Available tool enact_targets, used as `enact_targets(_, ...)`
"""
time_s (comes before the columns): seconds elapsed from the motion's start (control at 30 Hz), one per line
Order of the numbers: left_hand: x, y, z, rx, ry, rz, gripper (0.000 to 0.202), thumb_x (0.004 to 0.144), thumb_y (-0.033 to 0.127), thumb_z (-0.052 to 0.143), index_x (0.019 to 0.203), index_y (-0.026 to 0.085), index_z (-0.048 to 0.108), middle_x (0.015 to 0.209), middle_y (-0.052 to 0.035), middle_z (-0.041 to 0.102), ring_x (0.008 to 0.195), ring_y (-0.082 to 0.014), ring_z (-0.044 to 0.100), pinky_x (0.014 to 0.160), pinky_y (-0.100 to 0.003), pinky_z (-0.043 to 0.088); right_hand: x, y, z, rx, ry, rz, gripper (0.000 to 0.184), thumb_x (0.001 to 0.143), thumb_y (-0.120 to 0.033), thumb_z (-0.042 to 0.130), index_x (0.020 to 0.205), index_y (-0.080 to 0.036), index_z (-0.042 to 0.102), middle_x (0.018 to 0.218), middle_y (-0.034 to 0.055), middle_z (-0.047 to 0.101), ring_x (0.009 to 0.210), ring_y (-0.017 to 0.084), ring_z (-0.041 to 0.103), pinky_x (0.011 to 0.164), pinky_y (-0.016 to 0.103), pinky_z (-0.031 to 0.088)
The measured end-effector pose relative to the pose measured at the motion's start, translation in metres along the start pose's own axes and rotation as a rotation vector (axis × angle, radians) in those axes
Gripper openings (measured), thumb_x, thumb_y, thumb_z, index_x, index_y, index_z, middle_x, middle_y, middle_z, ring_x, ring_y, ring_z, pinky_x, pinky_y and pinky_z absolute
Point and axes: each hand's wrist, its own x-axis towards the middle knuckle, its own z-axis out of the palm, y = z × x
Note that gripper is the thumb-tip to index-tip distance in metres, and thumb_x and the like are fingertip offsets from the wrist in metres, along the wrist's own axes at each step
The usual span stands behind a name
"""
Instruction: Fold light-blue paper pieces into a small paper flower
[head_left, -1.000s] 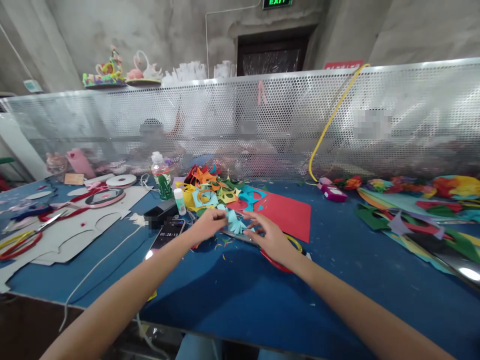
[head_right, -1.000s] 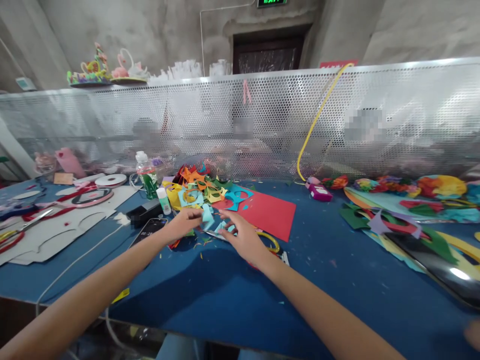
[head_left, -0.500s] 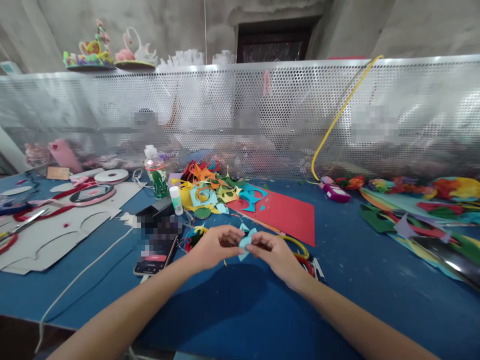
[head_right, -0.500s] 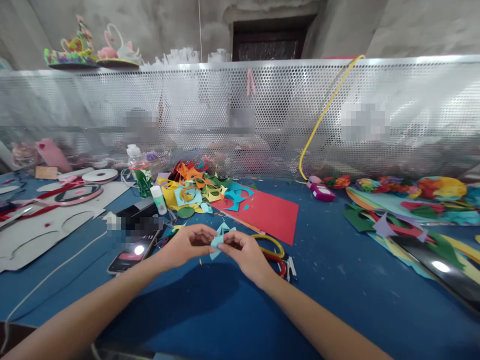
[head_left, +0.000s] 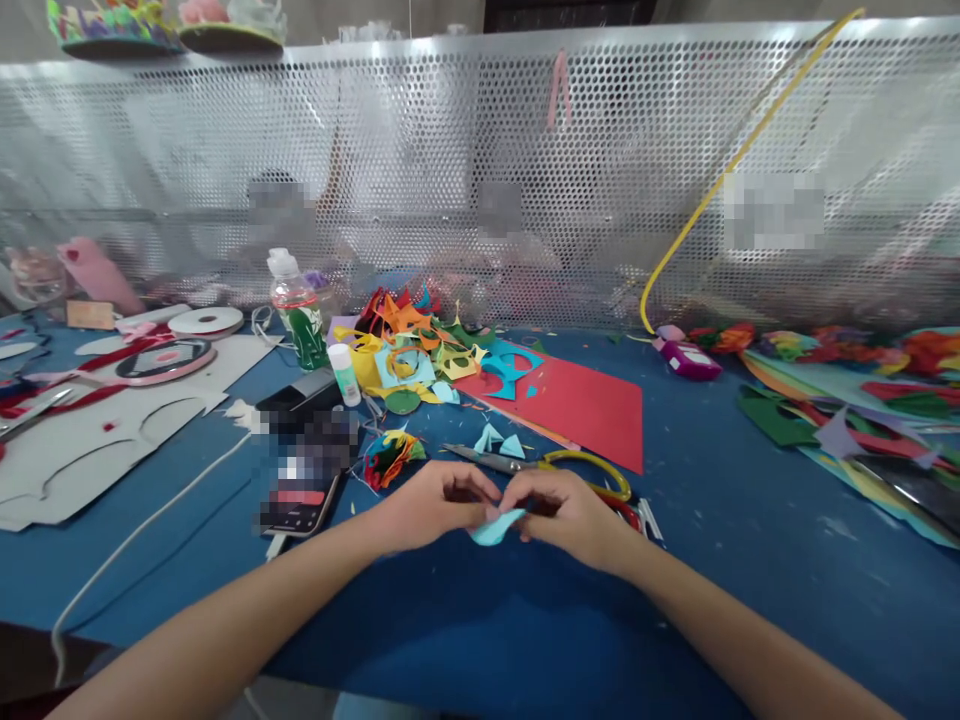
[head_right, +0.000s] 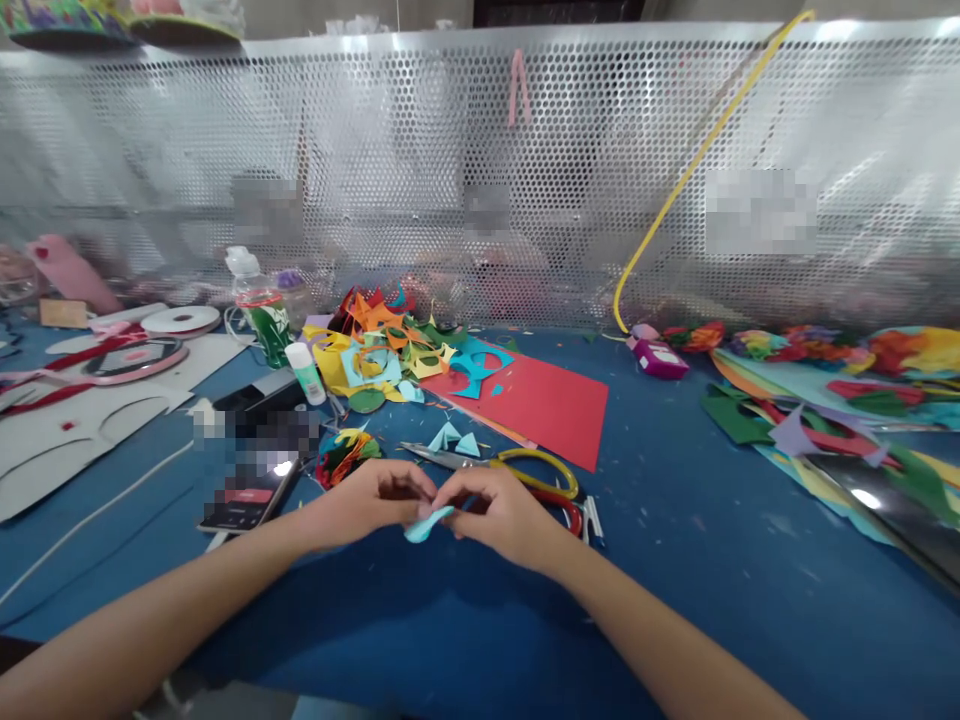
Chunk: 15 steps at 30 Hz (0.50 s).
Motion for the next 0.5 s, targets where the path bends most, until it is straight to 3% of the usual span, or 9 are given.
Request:
enact_targets(0.07,0.001,-0.003,0.001,-0.091,-0.007,-0.067,0.023,0.066,0.025,0.07,0.084,0.013,0.061,0.067,0.0011,0.059,0.06,-0.0083,0.053,0.059,-0.022,0.043,0.0,0.0,-0.002,-0.019,-0.029,0.014,0.01,0.069,-0.017,0.06,0.077,-0.019,0.065,0.077,0.0008,0.064,0.063,0.012,0.06,0.059,0.024,0.051)
enact_targets(0.17,0.001,-0.008,0.001,-0.063,0.099,-0.108,0.023,0.065,0.024,0.069,0.083,0.013,0.059,0.068,0.0019,0.057,0.06,-0.0084,0.054,0.058,-0.022,0.045,0.0,0.002,-0.003,-0.028,-0.044,0.062,0.02,0.082,-0.025,0.046,0.092,-0.019,0.062,0.079,0.0023,0.065,0.068,0.013,0.063,0.062,0.026,0.053)
enact_targets(0.3,-0.001,-0.013,0.004,0.126,0.094,-0.13,0.016,0.07,0.026,0.062,0.081,0.013,0.06,0.065,0.002,0.056,0.059,-0.0103,0.055,0.056,-0.023,0.046,-0.001,0.005,0.001,-0.129,-0.07,0.095,0.022,0.084,-0.032,0.047,0.091,-0.017,0.061,0.066,0.0013,0.063,0.061,0.014,0.062,0.057,0.025,0.051)
enact_targets(0.4,-0.006,-0.014,0.009,0.295,0.057,-0.115,0.01,0.07,0.023,0.061,0.073,0.014,0.063,0.058,0.0017,0.057,0.056,-0.0107,0.053,0.053,-0.021,0.041,-0.005,0.004,0.007,-0.279,-0.082,0.067,0.014,0.08,-0.025,0.053,0.08,-0.018,0.065,0.06,-0.0002,0.06,0.055,0.013,0.057,0.051,0.023,0.044)
enact_targets(0.5,-0.011,-0.014,0.015,0.608,0.057,-0.051,0.009,0.072,0.022,0.057,0.073,0.017,0.065,0.063,0.001,0.06,0.058,-0.0113,0.053,0.054,-0.021,0.037,-0.008,0.001,0.013,-0.423,-0.076,0.003,0.012,0.077,-0.015,0.054,0.075,-0.019,0.066,0.069,0.0009,0.059,0.059,0.013,0.054,0.054,0.023,0.041)
